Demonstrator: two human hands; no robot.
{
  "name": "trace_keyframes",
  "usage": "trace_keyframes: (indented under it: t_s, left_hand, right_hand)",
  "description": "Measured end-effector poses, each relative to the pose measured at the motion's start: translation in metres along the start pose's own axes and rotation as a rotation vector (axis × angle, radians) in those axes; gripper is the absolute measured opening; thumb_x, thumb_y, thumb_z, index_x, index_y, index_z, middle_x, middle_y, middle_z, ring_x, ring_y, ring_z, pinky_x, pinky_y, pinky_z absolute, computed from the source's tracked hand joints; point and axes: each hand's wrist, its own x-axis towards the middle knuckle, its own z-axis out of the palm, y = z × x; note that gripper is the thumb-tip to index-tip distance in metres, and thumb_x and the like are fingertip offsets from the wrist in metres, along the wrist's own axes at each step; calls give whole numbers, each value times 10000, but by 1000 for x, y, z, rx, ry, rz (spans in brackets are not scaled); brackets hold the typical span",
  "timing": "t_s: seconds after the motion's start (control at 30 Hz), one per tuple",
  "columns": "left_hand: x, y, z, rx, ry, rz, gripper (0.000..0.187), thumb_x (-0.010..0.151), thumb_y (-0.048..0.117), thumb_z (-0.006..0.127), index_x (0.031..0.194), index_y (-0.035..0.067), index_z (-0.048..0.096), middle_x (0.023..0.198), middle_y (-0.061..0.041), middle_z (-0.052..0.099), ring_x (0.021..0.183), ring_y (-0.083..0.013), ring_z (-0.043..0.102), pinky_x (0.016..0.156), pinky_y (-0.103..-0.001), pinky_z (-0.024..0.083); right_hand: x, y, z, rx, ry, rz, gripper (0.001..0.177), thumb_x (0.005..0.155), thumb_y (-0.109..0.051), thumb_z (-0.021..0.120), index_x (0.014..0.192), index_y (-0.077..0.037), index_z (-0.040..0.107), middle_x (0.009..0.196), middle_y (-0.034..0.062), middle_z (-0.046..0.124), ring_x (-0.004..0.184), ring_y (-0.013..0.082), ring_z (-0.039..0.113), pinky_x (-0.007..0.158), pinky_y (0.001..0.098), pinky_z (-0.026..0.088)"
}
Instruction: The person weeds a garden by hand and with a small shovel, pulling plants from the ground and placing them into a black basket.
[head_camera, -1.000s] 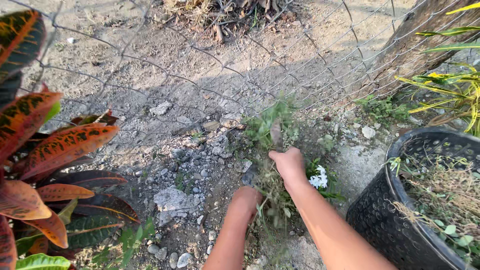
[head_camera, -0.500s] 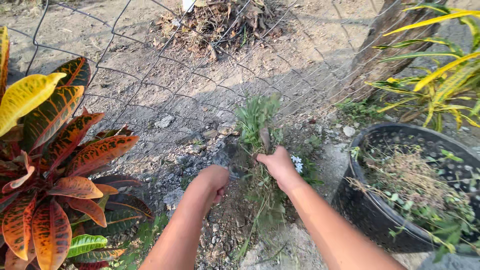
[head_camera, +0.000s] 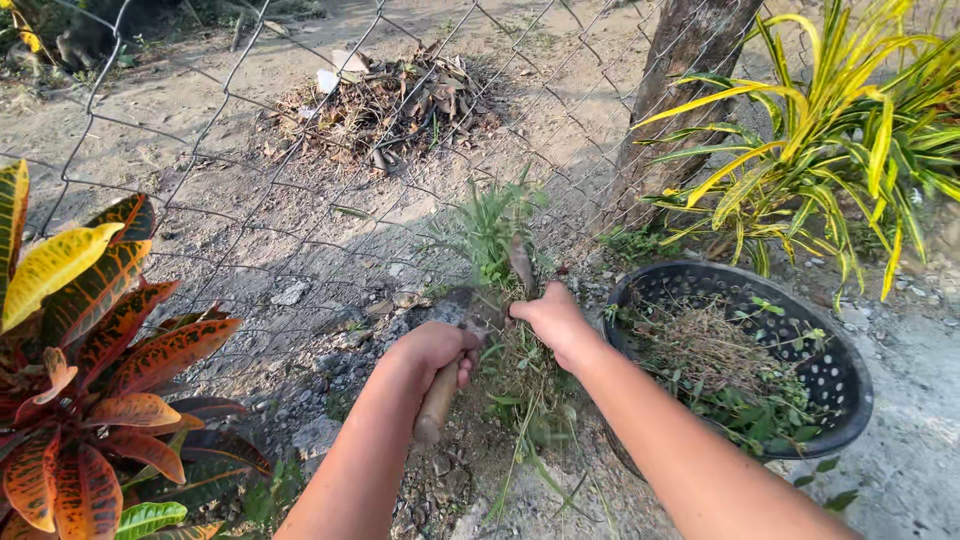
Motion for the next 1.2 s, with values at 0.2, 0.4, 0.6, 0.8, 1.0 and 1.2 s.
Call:
trace_keyframes:
  t_s: [0.2, 0.4, 0.6, 0.8, 1.0, 1.2]
  left_hand:
    - [-58, 35, 43, -115, 112, 125, 315, 867, 237, 846, 794, 35, 615, 662, -44, 592, 500, -159, 537, 483, -352, 464]
    - [-132, 102, 85, -248, 122, 155, 366, 763, 303, 871, 945, 11, 746, 819, -73, 738, 648, -205, 656, 614, -378, 524]
    - [-169, 152, 142, -314, 210, 171, 415, 742, 254, 888, 1041, 23, 715, 908, -77, 725, 735, -189, 628, 632, -379, 511]
    - [-161, 184, 182, -334, 306, 178, 373, 760, 80, 817, 1057, -13, 611, 918, -98, 708, 777, -208, 674, 689, -399, 558]
    - [-171, 214, 204, -66, 307, 135, 353, 811, 112, 811, 1079, -5, 613, 931, -67, 649, 810, -167, 594, 728, -352, 502]
    - [-192, 241, 228, -334, 121, 172, 346, 820, 157, 813, 1094, 50, 629, 973, -35, 664, 868, -146, 619, 769, -326, 516]
  right_hand:
    - [-9, -47, -15, -134, 116, 96, 407, 746, -194, 804, 964, 118, 659, 880, 178, 702, 784, 248, 659, 689, 423, 515]
    - [-41, -105, -42, -220, 71, 110, 414, 734, -251, 838, 958, 78, 726, 917, 188, 766, 834, 232, 720, 738, 402, 543]
    - [-71, -168, -81, -114, -11, -172, 529, 670, -170, 841, 1146, -29, 657, 1063, 121, 738, 951, 226, 700, 836, 385, 548]
    - [-86, -188, -131, 93, -105, 157, 524, 702, -53, 707, 1218, -9, 626, 1148, 133, 643, 1036, 222, 629, 893, 357, 505]
    - [-91, -211, -199, 645, -40, 352, 695, 808, -5, 554, 1498, 8, 477, 1295, 112, 646, 1095, 208, 578, 974, 324, 447]
    - [-95, -265, -222, 582, 25, 346, 672, 794, 55, 629, 1451, 4, 494, 1325, 120, 656, 1172, 225, 625, 1011, 356, 475]
